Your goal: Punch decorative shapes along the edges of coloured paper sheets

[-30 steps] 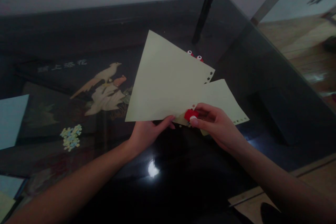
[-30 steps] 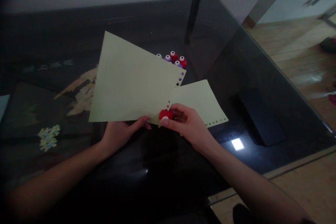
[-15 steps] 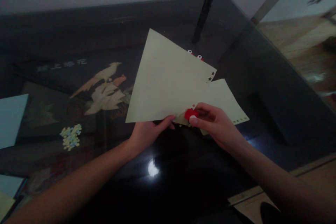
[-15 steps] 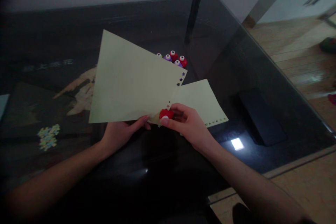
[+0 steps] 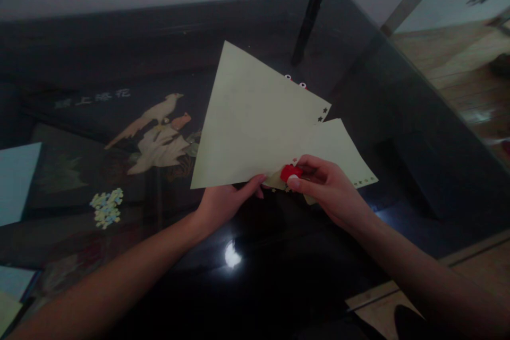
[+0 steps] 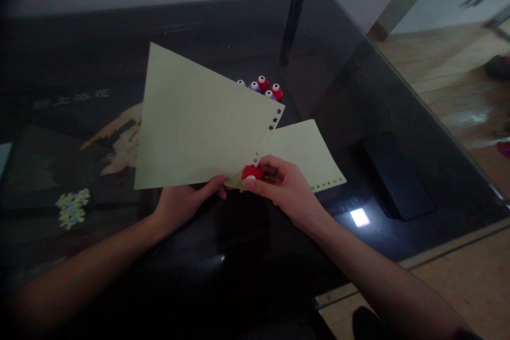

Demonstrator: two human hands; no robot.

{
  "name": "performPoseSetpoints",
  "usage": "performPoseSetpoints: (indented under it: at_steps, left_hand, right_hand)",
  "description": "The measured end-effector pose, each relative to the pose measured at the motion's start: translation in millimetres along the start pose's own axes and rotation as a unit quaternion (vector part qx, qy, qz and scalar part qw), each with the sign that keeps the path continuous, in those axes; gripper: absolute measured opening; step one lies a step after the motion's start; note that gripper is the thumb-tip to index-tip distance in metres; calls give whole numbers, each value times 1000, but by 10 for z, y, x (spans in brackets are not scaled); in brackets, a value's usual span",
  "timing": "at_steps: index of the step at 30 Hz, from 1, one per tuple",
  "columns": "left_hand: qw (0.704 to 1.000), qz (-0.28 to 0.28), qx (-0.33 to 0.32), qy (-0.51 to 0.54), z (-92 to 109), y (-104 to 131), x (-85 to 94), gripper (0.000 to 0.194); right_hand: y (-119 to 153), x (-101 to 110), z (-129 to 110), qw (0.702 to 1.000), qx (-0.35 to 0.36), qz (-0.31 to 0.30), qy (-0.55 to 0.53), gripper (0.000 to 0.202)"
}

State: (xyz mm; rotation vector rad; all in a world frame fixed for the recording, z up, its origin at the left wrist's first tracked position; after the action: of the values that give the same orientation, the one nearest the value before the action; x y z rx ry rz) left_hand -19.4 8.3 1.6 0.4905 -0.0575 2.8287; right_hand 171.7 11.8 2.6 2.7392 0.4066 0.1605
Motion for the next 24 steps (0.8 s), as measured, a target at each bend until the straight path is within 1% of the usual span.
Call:
performPoseSetpoints:
  at_steps: [10,19,24]
  left_hand:
    - [1000,-7,10,0,-2,4,2,37]
    - [1000,-1,-5,-18,-1,21,0,37]
    - [998,-6,-20,-51,3,21,-1,38]
  right_hand:
    - [3,2,-12,1000,4,0,-13,22]
    - [-3,2,-9,999,19,-15,-26,19]
    - [3,0,-26,999,28,-12,-18,19]
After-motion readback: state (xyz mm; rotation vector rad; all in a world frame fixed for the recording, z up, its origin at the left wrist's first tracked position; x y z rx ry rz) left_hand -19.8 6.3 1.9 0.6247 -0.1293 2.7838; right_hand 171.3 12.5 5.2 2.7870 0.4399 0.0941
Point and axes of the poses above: each hand's wrist, its own y-axis away from the middle knuckle, its own x-axis out of the back of the hand, z = x × y, the point moved 2 cm from there along -y, towards the middle knuckle, and after that the axes turned 14 degrees about y, right-handed, at the moved point
